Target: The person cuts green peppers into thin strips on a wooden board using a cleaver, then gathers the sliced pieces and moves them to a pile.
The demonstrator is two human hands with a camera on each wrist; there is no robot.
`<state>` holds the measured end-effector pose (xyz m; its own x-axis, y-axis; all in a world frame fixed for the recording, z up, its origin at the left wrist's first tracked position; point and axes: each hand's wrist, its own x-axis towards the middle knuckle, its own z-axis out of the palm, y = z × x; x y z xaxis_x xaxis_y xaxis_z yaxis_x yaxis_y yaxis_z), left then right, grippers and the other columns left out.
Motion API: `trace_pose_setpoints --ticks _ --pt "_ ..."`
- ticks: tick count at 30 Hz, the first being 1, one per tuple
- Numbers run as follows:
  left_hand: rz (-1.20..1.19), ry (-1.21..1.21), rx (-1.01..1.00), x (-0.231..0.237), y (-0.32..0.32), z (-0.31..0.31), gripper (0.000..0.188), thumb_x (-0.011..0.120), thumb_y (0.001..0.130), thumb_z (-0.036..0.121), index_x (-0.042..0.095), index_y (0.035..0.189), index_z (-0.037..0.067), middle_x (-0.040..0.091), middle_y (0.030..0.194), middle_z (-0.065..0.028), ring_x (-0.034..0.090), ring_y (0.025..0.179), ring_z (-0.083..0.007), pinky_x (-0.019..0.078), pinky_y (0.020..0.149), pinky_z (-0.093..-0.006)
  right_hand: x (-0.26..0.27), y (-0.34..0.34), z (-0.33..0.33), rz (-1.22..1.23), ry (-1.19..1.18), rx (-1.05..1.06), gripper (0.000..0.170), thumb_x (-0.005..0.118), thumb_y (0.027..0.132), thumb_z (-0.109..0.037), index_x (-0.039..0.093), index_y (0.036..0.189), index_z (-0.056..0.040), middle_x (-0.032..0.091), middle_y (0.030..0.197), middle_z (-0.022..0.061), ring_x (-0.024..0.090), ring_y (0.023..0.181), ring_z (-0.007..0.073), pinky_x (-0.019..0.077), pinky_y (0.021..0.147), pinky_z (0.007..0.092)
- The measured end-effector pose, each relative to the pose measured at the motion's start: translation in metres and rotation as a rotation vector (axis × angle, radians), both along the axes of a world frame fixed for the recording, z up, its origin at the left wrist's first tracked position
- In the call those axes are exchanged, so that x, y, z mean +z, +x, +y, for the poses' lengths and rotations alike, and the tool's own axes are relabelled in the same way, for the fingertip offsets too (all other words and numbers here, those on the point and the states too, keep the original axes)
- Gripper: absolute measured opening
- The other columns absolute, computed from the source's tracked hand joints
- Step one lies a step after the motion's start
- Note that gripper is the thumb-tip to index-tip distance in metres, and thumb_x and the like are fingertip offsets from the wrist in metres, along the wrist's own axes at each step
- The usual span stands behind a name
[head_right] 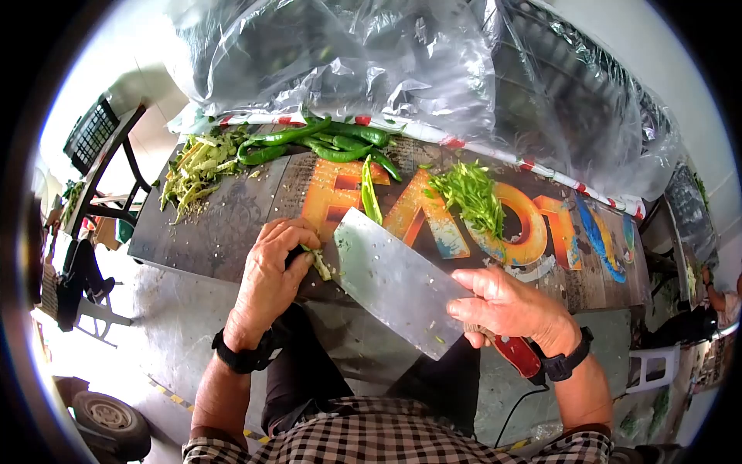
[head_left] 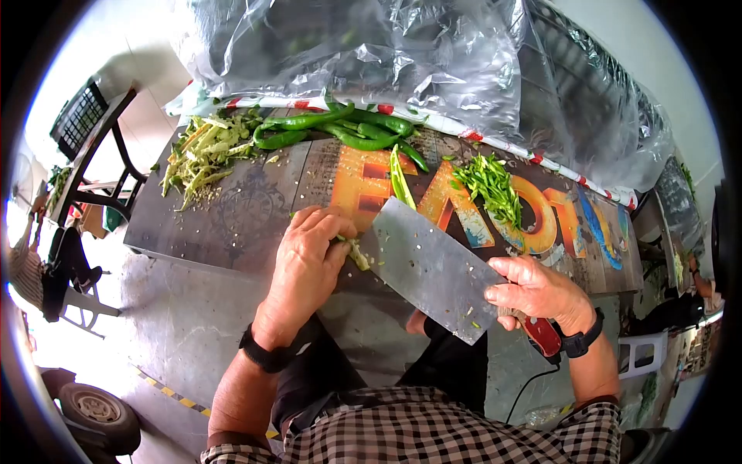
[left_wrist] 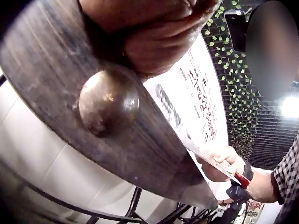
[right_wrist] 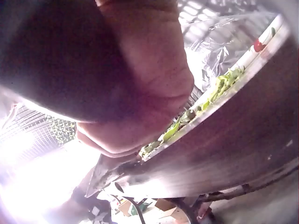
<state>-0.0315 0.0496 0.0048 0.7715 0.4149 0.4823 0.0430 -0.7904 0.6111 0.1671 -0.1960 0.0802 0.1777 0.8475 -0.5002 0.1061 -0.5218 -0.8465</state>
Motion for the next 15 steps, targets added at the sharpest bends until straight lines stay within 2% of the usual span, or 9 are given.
trace_pose_setpoints --ticks 6,11,15 --pt "0.012 -0.009 -0.016 0.002 -0.001 0.002 0.018 0.067 0.075 -0.005 0.063 0.091 0.003 0.066 0.103 -0.0100 0.059 0.103 -0.0321 0.0459 0.094 -0.0398 0.000 0.003 -0.003 -0.013 -0.031 0.027 0.027 0.057 0.095 -0.014 0.059 0.116 0.0032 0.058 0.074 -0.0008 0.055 0.057 0.0071 0.0452 0.053 0.0230" --pt "-0.038 0.000 0.014 0.001 0.001 -0.001 0.016 0.069 0.074 -0.003 0.064 0.088 0.003 0.066 0.096 -0.0099 0.059 0.099 -0.0335 0.0476 0.089 -0.0403 -0.006 0.002 -0.005 0.114 -0.012 -0.035 0.028 0.057 0.096 -0.013 0.057 0.119 0.0026 0.059 0.079 -0.0006 0.055 0.059 0.0068 0.0450 0.053 0.0223" --pt "0.042 -0.039 0.000 0.006 -0.001 0.000 0.015 0.068 0.075 -0.003 0.064 0.089 0.003 0.066 0.103 -0.0095 0.059 0.103 -0.0308 0.0458 0.094 -0.0388 -0.016 0.006 -0.005 0.184 0.020 -0.030 0.028 0.058 0.097 -0.014 0.057 0.120 0.0024 0.059 0.083 -0.0002 0.055 0.061 0.0072 0.0451 0.054 0.0222"
